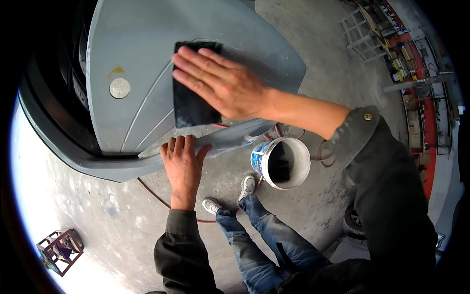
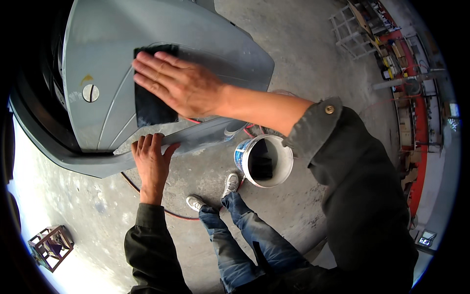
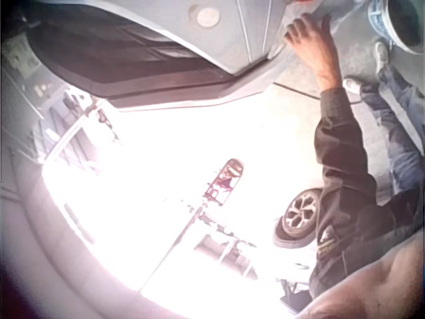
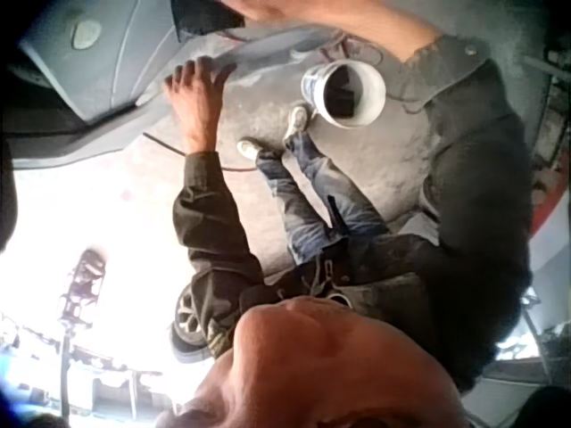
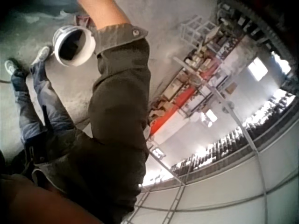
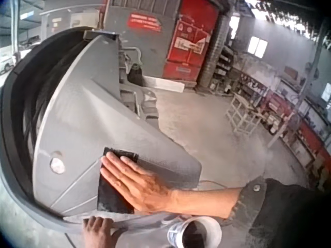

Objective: The person sands the surface of a detached car bumper using a sanding block. They repeatedly dip the sanding block into a bucket of water and continue sanding different areas of the bumper, including the edges and the main face.

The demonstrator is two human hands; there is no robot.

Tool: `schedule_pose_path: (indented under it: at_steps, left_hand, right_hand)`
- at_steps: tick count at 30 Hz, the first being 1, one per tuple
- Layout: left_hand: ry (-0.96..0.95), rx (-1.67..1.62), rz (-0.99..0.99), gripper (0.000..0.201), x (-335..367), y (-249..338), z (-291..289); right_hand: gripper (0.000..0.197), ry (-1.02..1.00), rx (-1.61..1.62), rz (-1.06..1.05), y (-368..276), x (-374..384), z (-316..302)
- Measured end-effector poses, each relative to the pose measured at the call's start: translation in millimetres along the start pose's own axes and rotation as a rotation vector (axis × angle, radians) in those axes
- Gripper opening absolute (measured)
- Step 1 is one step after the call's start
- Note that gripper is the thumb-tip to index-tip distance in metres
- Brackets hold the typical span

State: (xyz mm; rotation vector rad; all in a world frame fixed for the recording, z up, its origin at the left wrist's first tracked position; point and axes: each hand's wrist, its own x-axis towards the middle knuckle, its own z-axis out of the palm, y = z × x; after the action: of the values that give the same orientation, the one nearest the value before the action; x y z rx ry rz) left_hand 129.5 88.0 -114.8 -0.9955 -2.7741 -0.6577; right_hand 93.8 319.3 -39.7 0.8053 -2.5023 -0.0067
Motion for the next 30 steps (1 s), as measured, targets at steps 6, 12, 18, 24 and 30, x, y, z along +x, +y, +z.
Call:
schedule_pose_path:
  at_steps: [6,12,18,24,30]
  left_hand:
    - [-0.015,0.0,-0.004,0.038,-1,0,-3]
    - [0.008,0.002,0.008,0.038,0,-1,-1]
    - [-0.012,-0.017,-0.01,0.038,-5,-3,-4]
    - [0.04,-0.01,-0.015,0.045,-12,-12,14]
    - [0.014,-0.08,0.028,0.037,-6,-11,-4]
  right_hand:
    - [0.052,-0.029,-0.122,0.013,27,-15,-15]
    - [0.051,-0.001,0.025,-0.199,7,13,8]
    - [0.054,-0.101,-0.276,-0.098,31,-15,-14]
    - [0.052,-0.006,-0.027,-0.314,-51,38,47]
    - [0.051,-0.065,-0.221,0.084,16,-47,7]
